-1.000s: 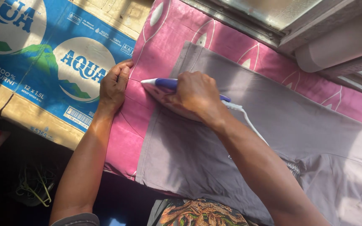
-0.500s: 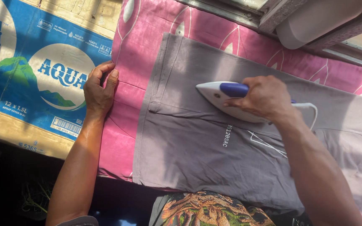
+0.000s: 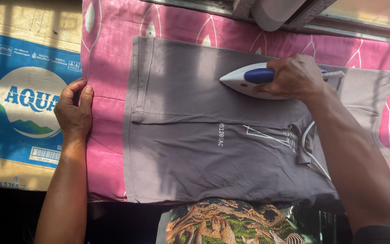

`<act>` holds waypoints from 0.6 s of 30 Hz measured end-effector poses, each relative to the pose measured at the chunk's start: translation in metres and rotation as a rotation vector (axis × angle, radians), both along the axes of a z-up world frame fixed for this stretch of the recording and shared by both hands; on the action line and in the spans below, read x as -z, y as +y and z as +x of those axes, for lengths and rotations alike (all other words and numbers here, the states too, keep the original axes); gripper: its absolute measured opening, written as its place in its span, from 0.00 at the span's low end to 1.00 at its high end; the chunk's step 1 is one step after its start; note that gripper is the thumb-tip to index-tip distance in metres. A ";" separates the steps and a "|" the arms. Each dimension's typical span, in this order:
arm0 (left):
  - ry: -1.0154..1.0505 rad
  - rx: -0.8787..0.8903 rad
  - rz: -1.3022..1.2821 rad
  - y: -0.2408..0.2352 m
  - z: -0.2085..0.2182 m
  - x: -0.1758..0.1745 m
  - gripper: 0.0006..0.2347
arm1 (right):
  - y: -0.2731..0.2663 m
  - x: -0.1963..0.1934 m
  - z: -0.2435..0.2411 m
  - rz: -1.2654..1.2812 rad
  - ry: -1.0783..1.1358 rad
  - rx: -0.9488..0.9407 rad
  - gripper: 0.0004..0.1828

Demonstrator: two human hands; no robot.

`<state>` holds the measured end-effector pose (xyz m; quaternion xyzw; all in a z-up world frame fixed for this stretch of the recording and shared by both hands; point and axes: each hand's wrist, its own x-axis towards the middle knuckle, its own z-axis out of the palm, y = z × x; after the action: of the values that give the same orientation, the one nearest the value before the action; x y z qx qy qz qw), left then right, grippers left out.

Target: Ironing a t-shirt on an ironing board.

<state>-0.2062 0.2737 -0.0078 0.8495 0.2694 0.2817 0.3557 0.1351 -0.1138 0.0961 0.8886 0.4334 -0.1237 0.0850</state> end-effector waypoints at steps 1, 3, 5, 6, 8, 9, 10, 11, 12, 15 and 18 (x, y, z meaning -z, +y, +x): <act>-0.018 0.003 0.044 0.000 0.001 0.001 0.09 | -0.018 0.003 0.015 0.111 0.034 0.060 0.30; -0.008 0.003 0.048 0.001 0.001 0.003 0.09 | -0.017 0.002 -0.005 0.011 0.043 0.063 0.31; 0.002 -0.008 0.058 0.003 0.001 0.006 0.09 | -0.008 -0.003 -0.032 -0.084 0.051 0.054 0.33; 0.003 -0.018 0.056 0.005 0.001 0.008 0.08 | -0.002 -0.008 -0.050 -0.105 0.110 0.016 0.32; 0.004 -0.048 0.059 0.003 -0.001 0.009 0.08 | 0.003 -0.012 -0.077 -0.122 0.168 -0.044 0.31; 0.013 -0.051 0.111 0.003 -0.002 0.005 0.08 | 0.003 -0.012 -0.086 -0.083 0.184 -0.118 0.30; 0.022 -0.053 0.163 0.004 -0.002 0.002 0.08 | 0.004 -0.012 -0.094 -0.043 0.200 -0.193 0.29; 0.020 -0.071 0.176 -0.007 0.002 -0.004 0.08 | -0.003 -0.014 -0.083 -0.031 0.196 -0.212 0.29; -0.029 -0.017 0.281 -0.017 0.006 -0.009 0.09 | -0.008 -0.015 -0.072 -0.014 0.142 -0.081 0.29; -0.056 0.012 0.349 -0.055 0.006 -0.027 0.09 | -0.012 -0.013 -0.033 -0.064 0.063 0.164 0.33; 0.021 -0.032 0.250 -0.082 0.009 -0.018 0.09 | 0.006 -0.016 -0.030 -0.117 0.063 0.340 0.38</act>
<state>-0.1976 0.1913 0.0106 0.8857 0.2496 0.3098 0.2393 0.1055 -0.1078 0.1119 0.9383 0.2714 -0.1891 0.1006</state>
